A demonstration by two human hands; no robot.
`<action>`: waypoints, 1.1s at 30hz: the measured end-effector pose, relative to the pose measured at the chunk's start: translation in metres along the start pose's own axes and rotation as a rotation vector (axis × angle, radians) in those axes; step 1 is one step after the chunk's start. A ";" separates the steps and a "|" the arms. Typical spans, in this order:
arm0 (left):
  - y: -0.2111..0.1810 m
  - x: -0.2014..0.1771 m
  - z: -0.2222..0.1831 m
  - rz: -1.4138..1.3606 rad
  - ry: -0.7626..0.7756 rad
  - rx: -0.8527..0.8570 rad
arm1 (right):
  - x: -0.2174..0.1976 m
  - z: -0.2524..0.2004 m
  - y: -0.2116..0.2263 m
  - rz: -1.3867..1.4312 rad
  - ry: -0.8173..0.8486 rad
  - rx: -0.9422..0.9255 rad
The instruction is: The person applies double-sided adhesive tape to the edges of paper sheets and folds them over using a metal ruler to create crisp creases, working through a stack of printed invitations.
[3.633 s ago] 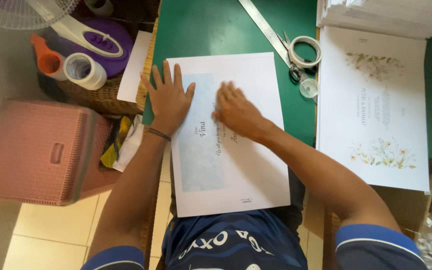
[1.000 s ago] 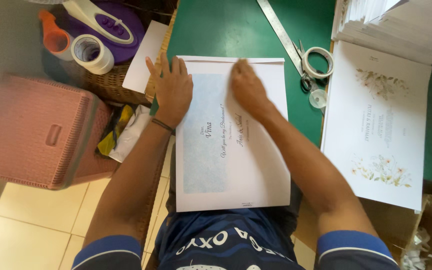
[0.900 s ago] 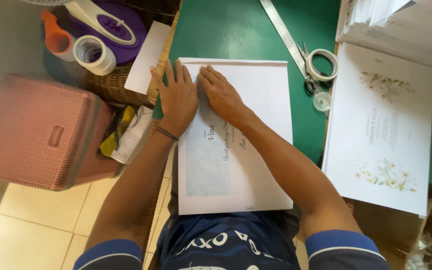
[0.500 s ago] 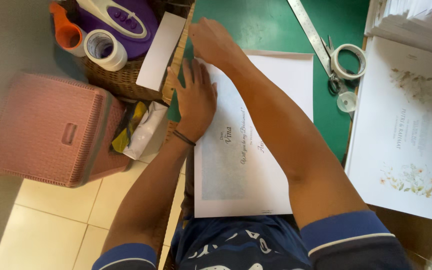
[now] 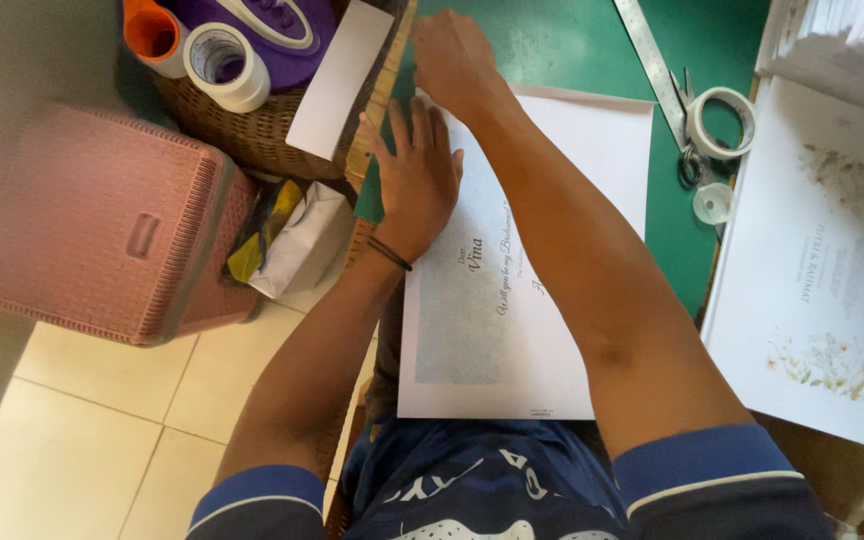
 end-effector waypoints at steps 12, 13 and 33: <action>-0.005 0.013 0.017 -0.109 0.025 -0.017 | 0.017 -0.006 -0.001 -0.032 -0.029 0.016; -0.005 0.010 0.016 -0.109 0.001 -0.006 | 0.016 -0.008 0.000 -0.027 -0.044 -0.029; -0.002 -0.005 0.009 -0.116 -0.006 0.040 | -0.076 -0.350 -0.192 0.197 -0.301 0.444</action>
Point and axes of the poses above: each hand's wrist, its own z-axis towards the middle knuckle, its own x-axis out of the palm, y = z × x, the point moved 9 cm from there along z, towards the middle knuckle, and after that the axes turned 15 degrees about y, right-handed, at the moved point
